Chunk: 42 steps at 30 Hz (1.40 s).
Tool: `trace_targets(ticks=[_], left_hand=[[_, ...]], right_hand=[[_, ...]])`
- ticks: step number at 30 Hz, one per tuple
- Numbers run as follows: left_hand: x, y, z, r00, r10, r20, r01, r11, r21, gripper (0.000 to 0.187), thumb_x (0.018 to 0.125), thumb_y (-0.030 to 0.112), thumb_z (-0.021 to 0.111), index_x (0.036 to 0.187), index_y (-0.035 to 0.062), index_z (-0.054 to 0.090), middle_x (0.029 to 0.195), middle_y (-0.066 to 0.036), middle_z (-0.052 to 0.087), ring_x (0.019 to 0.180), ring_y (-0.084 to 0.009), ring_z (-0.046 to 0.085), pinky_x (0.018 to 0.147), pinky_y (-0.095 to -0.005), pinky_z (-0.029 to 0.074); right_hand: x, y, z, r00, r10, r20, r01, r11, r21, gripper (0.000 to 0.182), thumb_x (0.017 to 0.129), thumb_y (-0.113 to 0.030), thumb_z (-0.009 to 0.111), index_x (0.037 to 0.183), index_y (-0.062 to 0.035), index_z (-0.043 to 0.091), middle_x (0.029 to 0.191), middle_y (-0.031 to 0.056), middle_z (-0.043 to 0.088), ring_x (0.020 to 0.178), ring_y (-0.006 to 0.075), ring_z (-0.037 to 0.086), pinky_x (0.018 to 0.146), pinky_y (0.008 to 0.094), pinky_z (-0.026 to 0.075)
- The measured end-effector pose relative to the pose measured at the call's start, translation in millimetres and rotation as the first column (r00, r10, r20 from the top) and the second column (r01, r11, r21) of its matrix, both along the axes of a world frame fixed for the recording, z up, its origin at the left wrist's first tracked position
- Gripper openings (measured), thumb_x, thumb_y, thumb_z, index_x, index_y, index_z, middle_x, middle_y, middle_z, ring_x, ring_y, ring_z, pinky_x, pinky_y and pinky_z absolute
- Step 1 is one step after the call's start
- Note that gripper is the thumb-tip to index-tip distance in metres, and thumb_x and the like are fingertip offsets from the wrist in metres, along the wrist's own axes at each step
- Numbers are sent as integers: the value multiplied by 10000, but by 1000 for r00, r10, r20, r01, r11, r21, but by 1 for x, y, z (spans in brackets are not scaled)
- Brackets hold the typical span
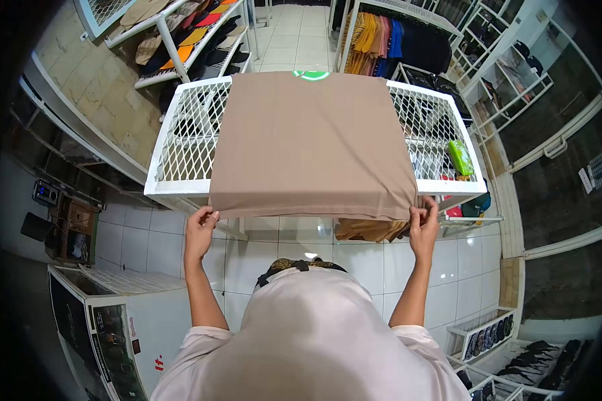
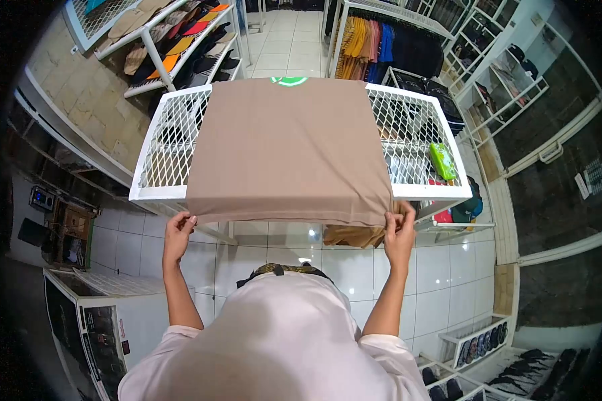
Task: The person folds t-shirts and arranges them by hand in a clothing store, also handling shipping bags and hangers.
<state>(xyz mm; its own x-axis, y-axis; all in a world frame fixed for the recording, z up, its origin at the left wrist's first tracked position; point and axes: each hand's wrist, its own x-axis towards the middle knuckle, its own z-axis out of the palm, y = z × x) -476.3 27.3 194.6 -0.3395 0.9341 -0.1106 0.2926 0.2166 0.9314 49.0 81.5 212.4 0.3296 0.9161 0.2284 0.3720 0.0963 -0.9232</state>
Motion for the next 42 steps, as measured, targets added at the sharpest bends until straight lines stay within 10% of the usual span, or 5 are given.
trace_targets(ticks=[3,8,17,27,42], left_hand=[[16,5,-9,976,208,-64,-186,952,244,192,960,121,666,1098,-12,661,906,-29,660,789,-105,586,728,-281,506],[64,2,32,865,465,-189,-377,851,366,245,963,102,653,1187,3,666,942,-66,664,807,-140,605,701,-288,514],[117,-20,36,828,344,-444,-220,926,308,545,932,165,705,1444,102,529,812,-90,638,690,-205,627,669,-350,525],[205,-152,-14,716,671,-194,-666,739,101,359,923,190,724,1243,40,655,758,-89,676,625,-165,630,618,-302,516],[246,-377,-27,15,997,-74,-999,18,39,299,928,192,738,1167,22,684,770,-77,683,685,-111,607,655,-278,500]], right_hand=[[-14,-8,16,951,-36,306,45,999,-24,282,946,-134,688,1182,-18,586,838,127,683,771,299,682,737,363,532],[-36,-7,41,840,-202,504,81,964,253,230,939,-99,687,1138,4,636,910,113,691,754,218,663,700,311,514],[-91,1,54,783,259,566,-385,916,113,212,882,-137,753,1057,-17,747,726,116,660,546,212,603,537,319,490],[-145,-14,14,171,901,400,-964,236,-121,94,897,-128,706,957,-73,754,767,100,686,614,239,664,551,355,517],[-317,-162,12,-467,799,379,-883,-444,-151,142,900,-121,704,1017,-52,747,827,153,703,609,245,665,574,347,523]])
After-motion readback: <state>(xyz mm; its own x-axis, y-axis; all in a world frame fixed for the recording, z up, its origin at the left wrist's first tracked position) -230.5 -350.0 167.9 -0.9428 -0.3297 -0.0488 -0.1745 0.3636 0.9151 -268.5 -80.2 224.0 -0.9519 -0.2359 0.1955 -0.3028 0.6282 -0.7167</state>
